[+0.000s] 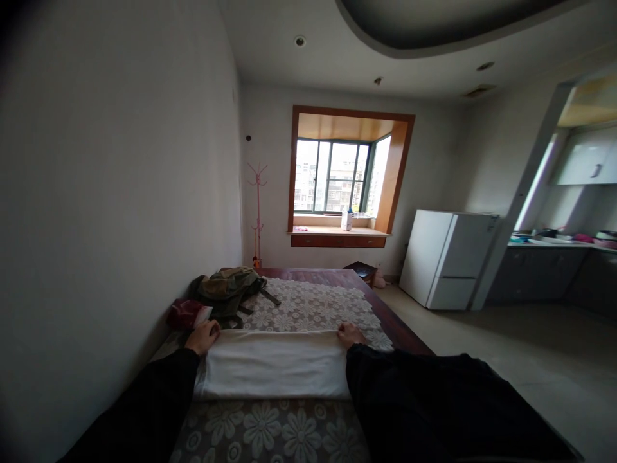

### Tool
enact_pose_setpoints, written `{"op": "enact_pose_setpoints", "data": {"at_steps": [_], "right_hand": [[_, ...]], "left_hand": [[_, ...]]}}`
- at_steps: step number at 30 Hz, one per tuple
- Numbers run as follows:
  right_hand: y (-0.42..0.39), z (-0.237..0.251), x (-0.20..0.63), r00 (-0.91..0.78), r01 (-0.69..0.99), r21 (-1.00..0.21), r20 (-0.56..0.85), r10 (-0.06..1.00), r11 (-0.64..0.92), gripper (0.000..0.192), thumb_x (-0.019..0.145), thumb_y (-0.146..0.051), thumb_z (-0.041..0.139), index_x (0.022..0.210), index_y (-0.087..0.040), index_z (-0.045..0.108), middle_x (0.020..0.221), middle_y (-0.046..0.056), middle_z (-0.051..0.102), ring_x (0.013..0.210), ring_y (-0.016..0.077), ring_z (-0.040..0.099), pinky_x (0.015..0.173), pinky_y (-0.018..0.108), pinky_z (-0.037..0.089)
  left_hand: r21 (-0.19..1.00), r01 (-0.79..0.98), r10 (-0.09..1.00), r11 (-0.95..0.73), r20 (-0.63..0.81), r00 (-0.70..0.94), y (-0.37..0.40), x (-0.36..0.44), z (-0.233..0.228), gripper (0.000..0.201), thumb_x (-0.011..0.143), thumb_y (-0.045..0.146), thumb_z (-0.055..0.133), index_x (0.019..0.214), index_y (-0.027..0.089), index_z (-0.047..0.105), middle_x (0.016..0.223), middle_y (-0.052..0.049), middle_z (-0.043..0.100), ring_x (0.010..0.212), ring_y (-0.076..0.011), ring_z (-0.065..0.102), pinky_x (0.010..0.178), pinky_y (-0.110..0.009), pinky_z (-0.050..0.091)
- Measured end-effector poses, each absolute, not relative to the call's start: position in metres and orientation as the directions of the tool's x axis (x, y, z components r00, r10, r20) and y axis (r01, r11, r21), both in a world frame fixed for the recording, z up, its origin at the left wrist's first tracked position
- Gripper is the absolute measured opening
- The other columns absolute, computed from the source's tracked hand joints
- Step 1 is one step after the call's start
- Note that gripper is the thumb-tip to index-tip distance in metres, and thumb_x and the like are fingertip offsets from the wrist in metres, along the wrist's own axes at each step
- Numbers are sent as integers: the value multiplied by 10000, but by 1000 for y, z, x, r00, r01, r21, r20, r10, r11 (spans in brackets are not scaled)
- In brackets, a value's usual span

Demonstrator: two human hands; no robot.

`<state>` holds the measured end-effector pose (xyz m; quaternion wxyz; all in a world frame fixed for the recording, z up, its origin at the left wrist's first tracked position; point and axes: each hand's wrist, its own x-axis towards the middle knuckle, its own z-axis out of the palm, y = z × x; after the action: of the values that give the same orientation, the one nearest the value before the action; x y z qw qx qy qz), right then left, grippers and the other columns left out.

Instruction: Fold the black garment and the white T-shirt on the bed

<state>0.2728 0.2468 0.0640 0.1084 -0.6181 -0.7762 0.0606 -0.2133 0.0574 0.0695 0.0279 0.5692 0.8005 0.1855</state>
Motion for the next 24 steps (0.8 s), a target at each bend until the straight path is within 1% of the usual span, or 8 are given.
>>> {"op": "enact_pose_setpoints", "data": {"at_steps": [3, 6, 10, 13, 17, 19, 21, 24], "right_hand": [[243, 73, 280, -193, 940, -264, 115, 974, 218, 271, 891, -300, 547, 1026, -234, 772, 1079, 75, 760, 1023, 218, 684, 848, 294, 477], [233, 82, 287, -160, 939, -282, 143, 977, 195, 284, 897, -326, 557, 1050, -239, 779, 1128, 93, 754, 1079, 254, 673, 872, 323, 474], [214, 94, 294, -144, 928, -317, 183, 972, 197, 309, 909, -348, 549, 1084, -237, 778, 1136, 102, 752, 1097, 266, 669, 903, 337, 470], [195, 104, 302, -180, 899, -359, 215, 960, 250, 283, 899, -341, 567, 1046, -239, 786, 1119, 74, 760, 1076, 239, 676, 934, 316, 467], [163, 118, 316, -246, 834, -431, 269, 931, 345, 255, 894, -308, 564, 999, -232, 784, 1177, 32, 748, 1120, 195, 659, 1000, 279, 451], [144, 123, 327, -272, 802, -461, 284, 919, 380, 246, 888, -309, 564, 967, -227, 782, 1202, 28, 739, 1152, 196, 646, 1014, 281, 455], [123, 125, 341, -300, 764, -499, 287, 910, 409, 243, 873, -336, 573, 925, -216, 779, 1189, 46, 741, 1121, 213, 657, 1001, 299, 474], [86, 121, 366, -353, 673, -585, 284, 892, 452, 274, 852, -410, 584, 876, -205, 764, 1150, 78, 741, 1029, 233, 672, 970, 327, 497]], "left_hand": [[364, 899, 925, 243, 193, -328, 51, -214, 77, 164, 931, 178, 490, 999, 210, 635, 1038, -76, 697, 1013, -188, 670, 891, -285, 482], [371, 905, 930, 207, 213, -300, 38, -210, 84, 190, 954, 182, 438, 1035, 222, 606, 989, -59, 697, 956, -185, 681, 847, -282, 479], [350, 922, 932, 164, 251, -261, 21, -204, 92, 195, 956, 203, 422, 963, 227, 615, 975, -62, 680, 961, -207, 664, 875, -311, 469], [350, 926, 918, 141, 304, -255, 9, -199, 99, 180, 935, 196, 442, 921, 215, 620, 1045, -86, 676, 1054, -239, 636, 928, -340, 468], [402, 907, 870, 129, 393, -298, -9, -191, 112, 194, 943, 225, 423, 995, 182, 606, 1172, -118, 671, 1165, -254, 600, 1040, -358, 443], [436, 894, 850, 107, 425, -309, -25, -185, 117, 226, 964, 255, 388, 1045, 186, 588, 1219, -115, 673, 1181, -228, 605, 1067, -338, 436], [461, 884, 844, 79, 441, -305, -49, -179, 118, 250, 980, 297, 361, 1076, 203, 572, 1241, -102, 679, 1174, -204, 623, 1053, -317, 455], [512, 859, 841, -7, 468, -272, -97, -169, 111, 275, 976, 398, 384, 1064, 220, 574, 1194, -90, 710, 1131, -217, 659, 1024, -336, 486]]}}
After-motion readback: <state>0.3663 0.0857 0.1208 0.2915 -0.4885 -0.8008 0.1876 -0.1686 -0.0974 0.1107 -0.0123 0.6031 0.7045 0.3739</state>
